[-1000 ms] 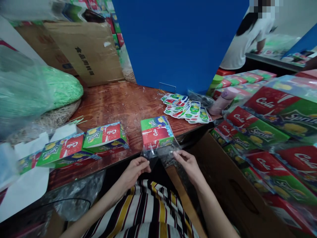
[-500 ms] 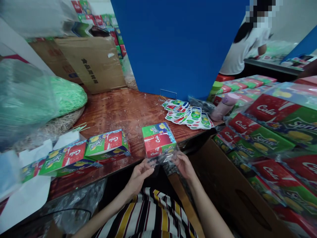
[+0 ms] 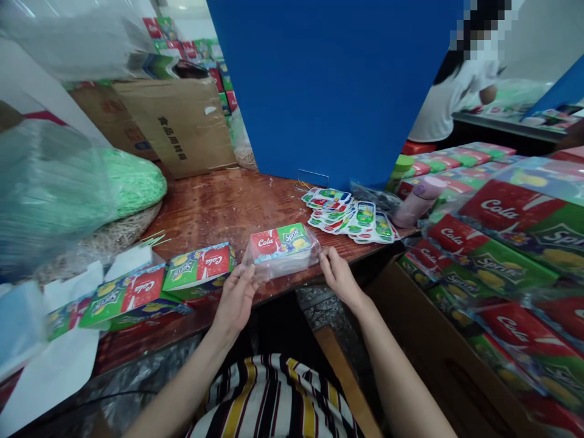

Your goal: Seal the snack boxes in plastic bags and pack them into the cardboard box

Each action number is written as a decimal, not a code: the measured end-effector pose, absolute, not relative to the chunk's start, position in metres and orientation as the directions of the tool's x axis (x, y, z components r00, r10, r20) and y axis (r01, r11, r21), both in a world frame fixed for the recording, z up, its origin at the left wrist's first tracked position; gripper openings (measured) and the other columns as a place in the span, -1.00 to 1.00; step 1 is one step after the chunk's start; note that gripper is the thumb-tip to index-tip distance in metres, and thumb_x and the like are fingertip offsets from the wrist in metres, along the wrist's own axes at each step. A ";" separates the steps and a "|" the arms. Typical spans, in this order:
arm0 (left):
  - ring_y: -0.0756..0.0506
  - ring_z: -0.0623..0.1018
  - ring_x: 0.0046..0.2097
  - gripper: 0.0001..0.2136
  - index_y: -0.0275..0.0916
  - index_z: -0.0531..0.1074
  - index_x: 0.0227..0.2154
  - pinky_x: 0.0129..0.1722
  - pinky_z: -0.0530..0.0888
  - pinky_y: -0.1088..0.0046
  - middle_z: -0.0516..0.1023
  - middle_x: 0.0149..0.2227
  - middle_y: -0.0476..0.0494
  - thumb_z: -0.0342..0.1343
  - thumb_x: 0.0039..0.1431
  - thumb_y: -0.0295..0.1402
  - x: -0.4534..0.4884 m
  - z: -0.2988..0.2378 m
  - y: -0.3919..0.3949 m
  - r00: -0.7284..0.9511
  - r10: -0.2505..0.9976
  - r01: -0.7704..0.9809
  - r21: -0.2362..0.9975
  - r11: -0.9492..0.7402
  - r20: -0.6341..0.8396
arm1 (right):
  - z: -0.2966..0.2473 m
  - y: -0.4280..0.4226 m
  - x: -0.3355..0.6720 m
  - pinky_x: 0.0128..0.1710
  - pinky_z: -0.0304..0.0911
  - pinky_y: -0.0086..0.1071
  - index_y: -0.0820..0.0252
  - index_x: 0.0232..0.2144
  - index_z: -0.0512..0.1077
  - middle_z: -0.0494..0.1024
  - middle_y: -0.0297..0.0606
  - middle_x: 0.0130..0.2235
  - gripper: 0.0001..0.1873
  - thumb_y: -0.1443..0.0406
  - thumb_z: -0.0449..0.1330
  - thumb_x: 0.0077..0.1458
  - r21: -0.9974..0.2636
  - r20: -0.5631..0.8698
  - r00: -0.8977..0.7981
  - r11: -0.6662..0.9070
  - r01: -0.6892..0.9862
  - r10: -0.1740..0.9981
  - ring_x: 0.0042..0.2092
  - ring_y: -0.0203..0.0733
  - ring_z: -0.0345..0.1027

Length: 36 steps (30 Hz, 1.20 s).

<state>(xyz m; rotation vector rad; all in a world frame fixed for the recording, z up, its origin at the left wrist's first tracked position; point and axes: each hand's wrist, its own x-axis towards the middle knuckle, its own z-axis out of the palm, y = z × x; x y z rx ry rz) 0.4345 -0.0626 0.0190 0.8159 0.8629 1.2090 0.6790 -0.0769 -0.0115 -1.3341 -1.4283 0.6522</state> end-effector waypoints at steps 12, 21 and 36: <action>-0.01 0.29 -0.44 -0.68 -0.16 0.18 -0.44 -0.38 0.26 0.53 0.25 -0.50 0.04 -0.13 0.32 -0.06 0.452 -0.013 -0.037 -0.054 0.993 0.077 0.991 -0.105 0.110 | -0.030 -0.033 0.661 -0.37 0.07 -0.37 0.11 -0.36 0.14 0.17 -0.38 -0.46 -0.69 0.06 -0.11 0.34 -0.864 0.405 0.253 0.277 0.420 0.879 -0.42 -0.24 0.10; 0.10 0.28 -0.52 -0.57 -0.11 0.20 -0.02 -0.51 0.27 0.60 0.30 -0.39 0.09 0.09 0.18 -0.01 0.458 -0.018 -0.036 -0.023 0.999 -0.229 0.972 -0.043 0.038 | -0.025 -0.009 0.681 -0.26 0.15 -0.36 0.14 -0.40 0.22 0.29 -0.33 -0.41 -0.59 -0.07 0.05 0.16 -0.895 0.368 0.166 0.301 0.329 0.915 -0.36 -0.23 0.16; 0.03 0.43 -0.29 -0.48 -0.10 0.36 0.08 -0.16 0.40 0.50 0.42 -0.35 0.05 0.28 0.02 -0.45 0.447 -0.043 -0.101 0.213 0.921 0.063 0.936 -0.346 0.327 | -0.027 -0.086 0.697 -0.19 0.34 -0.34 0.11 -0.18 0.44 0.57 -0.24 -0.17 -0.49 0.02 0.42 -0.15 -0.955 -0.096 0.170 -0.042 -0.294 0.981 -0.22 -0.11 0.47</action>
